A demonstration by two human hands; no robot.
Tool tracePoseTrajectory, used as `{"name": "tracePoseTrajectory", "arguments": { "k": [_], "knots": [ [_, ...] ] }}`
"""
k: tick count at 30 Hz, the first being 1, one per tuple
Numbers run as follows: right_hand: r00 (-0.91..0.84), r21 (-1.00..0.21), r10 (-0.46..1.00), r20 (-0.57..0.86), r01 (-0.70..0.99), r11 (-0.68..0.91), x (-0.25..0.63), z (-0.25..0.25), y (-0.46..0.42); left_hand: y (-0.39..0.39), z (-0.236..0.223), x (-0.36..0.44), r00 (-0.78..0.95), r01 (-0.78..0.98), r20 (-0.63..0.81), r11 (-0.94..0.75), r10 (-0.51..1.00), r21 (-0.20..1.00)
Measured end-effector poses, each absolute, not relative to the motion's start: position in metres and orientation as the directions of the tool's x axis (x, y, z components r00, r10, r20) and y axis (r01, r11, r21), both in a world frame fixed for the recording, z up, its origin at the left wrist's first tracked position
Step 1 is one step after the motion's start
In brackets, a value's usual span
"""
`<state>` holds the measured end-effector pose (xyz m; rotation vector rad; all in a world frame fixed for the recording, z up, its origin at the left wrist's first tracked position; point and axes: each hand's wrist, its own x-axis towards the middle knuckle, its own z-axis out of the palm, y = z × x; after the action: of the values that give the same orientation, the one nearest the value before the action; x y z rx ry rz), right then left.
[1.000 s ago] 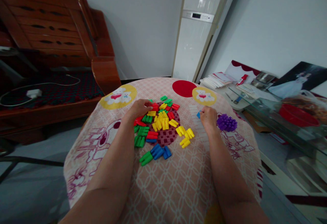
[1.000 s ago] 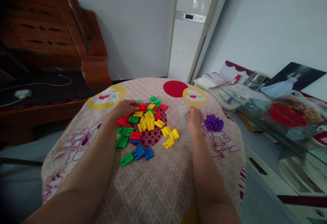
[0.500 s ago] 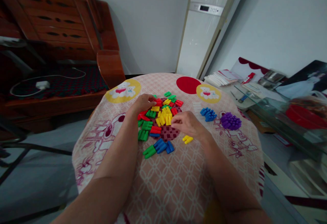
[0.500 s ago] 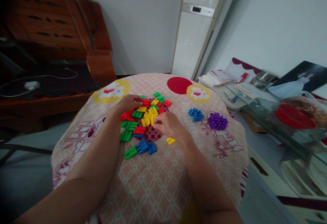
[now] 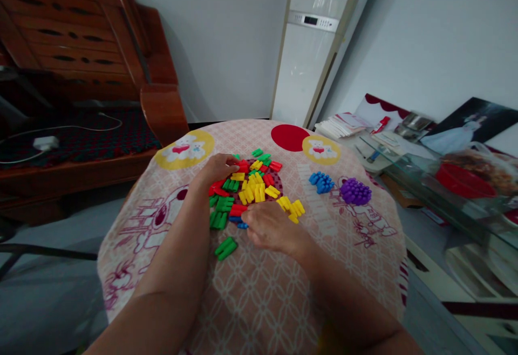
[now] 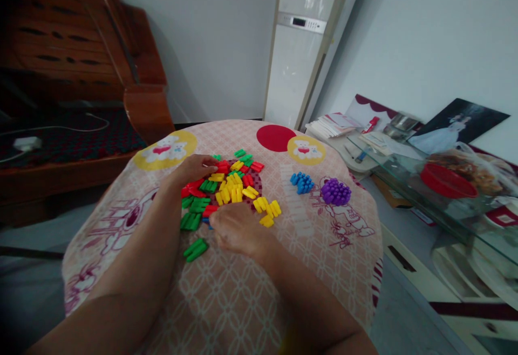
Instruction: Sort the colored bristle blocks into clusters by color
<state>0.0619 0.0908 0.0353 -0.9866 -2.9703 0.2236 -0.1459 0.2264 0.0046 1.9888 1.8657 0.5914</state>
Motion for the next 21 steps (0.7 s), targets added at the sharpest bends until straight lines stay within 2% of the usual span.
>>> {"name": "tracePoseTrajectory", "arguments": {
  "k": [4,9,12,15,18,21],
  "knots": [
    [-0.656,-0.249,0.753,0.063,0.72,0.648,0.095,0.053,0.113,0.228,0.004,-0.146,0.044,0.84,0.059,-0.069,0.997,0.538],
    [-0.233,-0.447,0.942,0.242,0.835,0.322,0.161,0.06,0.148,0.228,0.004,-0.146,0.046,0.843,0.07,-0.076,0.997,0.532],
    [-0.003,-0.544,0.973,0.229,0.829,0.131,0.194,0.054,0.161,0.228,0.004,-0.147,0.045,0.843,0.077,-0.079,0.996,0.532],
    [0.152,-0.629,0.979,0.137,0.777,-0.033,0.212,0.046,0.167,0.228,0.003,-0.147,0.048,0.841,0.078,-0.082,0.996,0.535],
    [0.205,-0.598,0.975,0.082,0.793,-0.116,0.216,0.038,0.171,0.228,0.003,-0.147,0.045,0.838,0.068,-0.075,0.997,0.54],
    [0.172,-0.461,0.977,0.123,0.882,-0.097,0.215,0.034,0.174,0.228,0.004,-0.147,0.045,0.832,0.059,-0.071,0.997,0.55]
  ]
}}
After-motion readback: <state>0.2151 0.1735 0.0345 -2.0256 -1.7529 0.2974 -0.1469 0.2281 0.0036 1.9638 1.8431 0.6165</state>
